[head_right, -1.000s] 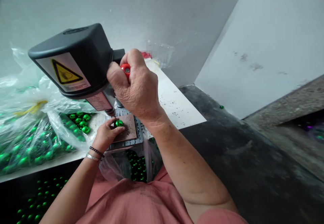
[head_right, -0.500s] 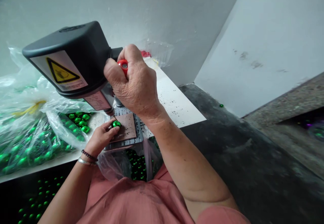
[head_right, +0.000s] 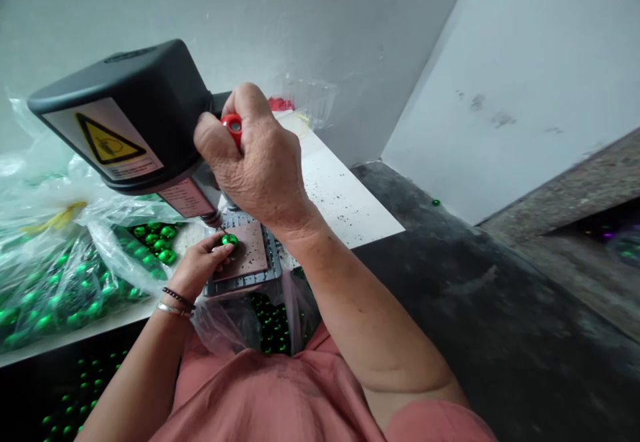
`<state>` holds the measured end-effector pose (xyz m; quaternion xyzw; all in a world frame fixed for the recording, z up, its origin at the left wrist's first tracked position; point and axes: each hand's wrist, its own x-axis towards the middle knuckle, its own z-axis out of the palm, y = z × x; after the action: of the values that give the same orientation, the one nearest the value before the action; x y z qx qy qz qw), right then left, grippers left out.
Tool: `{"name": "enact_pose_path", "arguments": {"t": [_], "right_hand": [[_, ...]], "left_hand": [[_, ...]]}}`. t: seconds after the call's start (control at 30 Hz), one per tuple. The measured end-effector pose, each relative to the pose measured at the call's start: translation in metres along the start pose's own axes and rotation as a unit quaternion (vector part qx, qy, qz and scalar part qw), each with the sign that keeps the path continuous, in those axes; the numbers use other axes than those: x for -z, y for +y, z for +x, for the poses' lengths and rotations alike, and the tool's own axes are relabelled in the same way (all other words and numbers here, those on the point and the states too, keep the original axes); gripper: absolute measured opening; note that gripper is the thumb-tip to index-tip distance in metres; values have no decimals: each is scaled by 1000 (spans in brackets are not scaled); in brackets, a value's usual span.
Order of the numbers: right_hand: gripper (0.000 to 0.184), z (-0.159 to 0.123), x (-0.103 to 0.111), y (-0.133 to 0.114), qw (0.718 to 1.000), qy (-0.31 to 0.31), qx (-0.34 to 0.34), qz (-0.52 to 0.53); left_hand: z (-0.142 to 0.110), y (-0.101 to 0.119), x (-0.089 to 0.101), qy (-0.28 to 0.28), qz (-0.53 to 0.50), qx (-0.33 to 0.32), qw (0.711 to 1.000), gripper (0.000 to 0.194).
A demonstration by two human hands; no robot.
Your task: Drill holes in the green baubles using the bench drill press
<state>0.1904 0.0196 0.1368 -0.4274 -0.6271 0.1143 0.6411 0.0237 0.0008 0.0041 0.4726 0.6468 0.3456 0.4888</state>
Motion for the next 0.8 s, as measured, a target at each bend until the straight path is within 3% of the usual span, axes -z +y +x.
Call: {"name": "enact_pose_path", "arguments": {"t": [0.13,0.33,0.6,0.8], "right_hand": [[25,1,1,-1,1000,2,-6,-4],[24,0,1,-1,1000,-2,-7,-5],[23,0,2,-3,999,15,18,-47],[19,-16,4,1,994,47,71,-73]], "left_hand": [[0,0,0,8,53,-2,999,54],[-2,5,-1,58,184,-129,973,33],[9,0,0,-4,215,-166,962,27],[8,-2,-1,6,223,-189,956,20]]}}
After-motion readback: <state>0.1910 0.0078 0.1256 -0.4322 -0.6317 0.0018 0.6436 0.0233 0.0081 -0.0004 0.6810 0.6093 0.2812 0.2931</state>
